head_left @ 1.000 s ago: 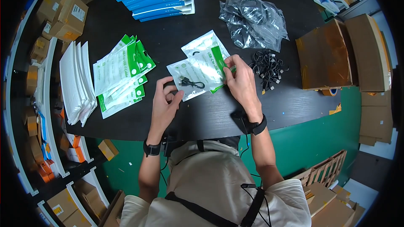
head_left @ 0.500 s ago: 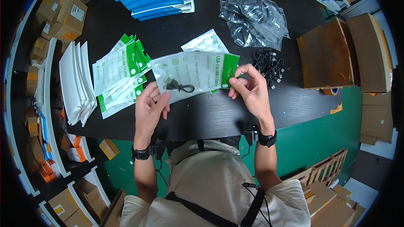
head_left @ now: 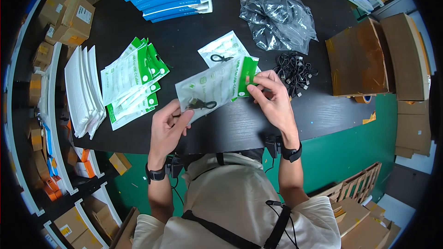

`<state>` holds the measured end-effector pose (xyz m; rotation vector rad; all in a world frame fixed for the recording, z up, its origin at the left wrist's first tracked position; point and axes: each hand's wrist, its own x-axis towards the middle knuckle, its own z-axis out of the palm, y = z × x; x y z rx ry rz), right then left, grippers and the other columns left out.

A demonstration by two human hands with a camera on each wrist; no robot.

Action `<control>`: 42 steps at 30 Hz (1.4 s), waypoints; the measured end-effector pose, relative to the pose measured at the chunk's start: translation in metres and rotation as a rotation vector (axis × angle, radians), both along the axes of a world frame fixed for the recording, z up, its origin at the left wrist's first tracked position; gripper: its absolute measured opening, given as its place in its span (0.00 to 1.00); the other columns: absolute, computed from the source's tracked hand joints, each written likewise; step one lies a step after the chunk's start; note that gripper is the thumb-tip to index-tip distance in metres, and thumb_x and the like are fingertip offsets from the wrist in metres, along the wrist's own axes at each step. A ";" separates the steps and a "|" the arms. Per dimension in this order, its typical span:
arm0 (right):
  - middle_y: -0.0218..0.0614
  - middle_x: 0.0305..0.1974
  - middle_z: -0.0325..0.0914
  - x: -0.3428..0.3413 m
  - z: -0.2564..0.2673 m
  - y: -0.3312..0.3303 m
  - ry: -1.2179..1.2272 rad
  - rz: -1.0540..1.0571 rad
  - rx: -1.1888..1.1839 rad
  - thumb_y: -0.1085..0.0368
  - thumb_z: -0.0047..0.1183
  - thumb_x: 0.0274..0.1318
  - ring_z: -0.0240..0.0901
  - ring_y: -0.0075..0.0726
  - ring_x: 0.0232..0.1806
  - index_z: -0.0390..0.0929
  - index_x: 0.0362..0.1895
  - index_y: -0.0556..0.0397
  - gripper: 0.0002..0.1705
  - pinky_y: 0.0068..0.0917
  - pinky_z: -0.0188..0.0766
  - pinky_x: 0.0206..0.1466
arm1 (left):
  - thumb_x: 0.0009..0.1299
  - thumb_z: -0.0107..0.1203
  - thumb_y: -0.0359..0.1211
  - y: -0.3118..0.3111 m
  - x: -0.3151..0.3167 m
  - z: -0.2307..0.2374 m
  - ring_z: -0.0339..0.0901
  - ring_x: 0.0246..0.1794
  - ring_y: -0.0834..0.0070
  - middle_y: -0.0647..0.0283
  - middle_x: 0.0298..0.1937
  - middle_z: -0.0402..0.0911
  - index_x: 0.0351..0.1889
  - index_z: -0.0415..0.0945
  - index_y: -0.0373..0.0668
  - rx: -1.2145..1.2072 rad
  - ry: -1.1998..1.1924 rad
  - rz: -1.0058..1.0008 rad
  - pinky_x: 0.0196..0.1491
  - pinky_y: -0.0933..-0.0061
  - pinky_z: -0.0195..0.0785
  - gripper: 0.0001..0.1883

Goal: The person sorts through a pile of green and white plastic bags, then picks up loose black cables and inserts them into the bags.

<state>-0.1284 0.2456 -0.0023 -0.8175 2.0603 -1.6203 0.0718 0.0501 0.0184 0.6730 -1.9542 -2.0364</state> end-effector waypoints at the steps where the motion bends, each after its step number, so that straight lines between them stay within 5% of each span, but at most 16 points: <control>1: 0.31 0.36 0.79 0.000 -0.001 0.000 0.065 0.012 0.037 0.74 0.57 0.64 0.72 0.18 0.30 0.82 0.44 0.61 0.06 0.14 0.68 0.31 | 0.75 0.56 0.27 0.000 0.001 0.000 0.72 0.25 0.88 0.64 0.38 0.83 0.52 0.76 0.33 -0.024 -0.002 -0.019 0.23 0.87 0.63 0.11; 6: 0.30 0.33 0.79 -0.001 0.005 0.003 0.150 0.078 0.096 0.71 0.58 0.65 0.70 0.17 0.31 0.83 0.41 0.60 0.05 0.14 0.67 0.35 | 0.75 0.56 0.27 -0.001 0.001 -0.004 0.72 0.25 0.87 0.64 0.37 0.83 0.52 0.76 0.33 -0.079 -0.011 -0.011 0.23 0.86 0.63 0.10; 9: 0.31 0.35 0.83 0.000 0.013 0.006 -0.274 0.045 0.154 0.72 0.56 0.66 0.74 0.18 0.36 0.83 0.42 0.61 0.06 0.17 0.69 0.40 | 0.76 0.55 0.29 -0.001 -0.003 0.000 0.72 0.25 0.87 0.66 0.35 0.82 0.50 0.76 0.33 -0.015 -0.001 0.087 0.23 0.86 0.63 0.09; 13: 0.38 0.40 0.86 0.004 0.014 0.001 -0.468 0.078 -0.255 0.73 0.53 0.67 0.77 0.20 0.41 0.82 0.43 0.61 0.06 0.20 0.70 0.48 | 0.77 0.53 0.30 -0.005 -0.003 -0.003 0.72 0.25 0.87 0.66 0.32 0.80 0.49 0.76 0.34 -0.034 0.027 0.157 0.23 0.86 0.63 0.09; 17: 0.45 0.46 0.86 0.005 0.022 -0.003 -0.506 0.152 -0.194 0.74 0.50 0.68 0.79 0.23 0.45 0.81 0.44 0.62 0.07 0.21 0.70 0.51 | 0.78 0.53 0.31 -0.002 -0.007 0.005 0.72 0.25 0.87 0.67 0.29 0.79 0.47 0.75 0.34 -0.021 -0.003 0.129 0.23 0.85 0.63 0.08; 30: 0.37 0.45 0.83 -0.001 0.010 0.014 -0.537 0.244 -0.254 0.77 0.52 0.62 0.76 0.25 0.47 0.83 0.47 0.60 0.12 0.21 0.67 0.55 | 0.77 0.54 0.31 -0.002 -0.003 0.009 0.72 0.25 0.86 0.67 0.29 0.79 0.48 0.76 0.32 -0.021 0.057 0.164 0.23 0.85 0.64 0.09; 37: 0.34 0.48 0.80 0.001 -0.002 0.004 -0.167 0.237 -0.280 0.80 0.49 0.64 0.71 0.27 0.52 0.83 0.44 0.59 0.11 0.25 0.69 0.58 | 0.77 0.54 0.28 0.003 0.002 0.026 0.72 0.25 0.85 0.65 0.32 0.79 0.46 0.77 0.30 -0.117 0.090 0.259 0.24 0.84 0.65 0.09; 42: 0.36 0.52 0.80 0.004 0.002 0.005 -0.287 0.294 -0.233 0.84 0.48 0.59 0.71 0.29 0.55 0.85 0.47 0.58 0.18 0.24 0.67 0.58 | 0.76 0.55 0.29 0.001 0.007 0.030 0.72 0.24 0.85 0.64 0.35 0.79 0.45 0.77 0.29 -0.187 0.104 0.272 0.25 0.84 0.65 0.09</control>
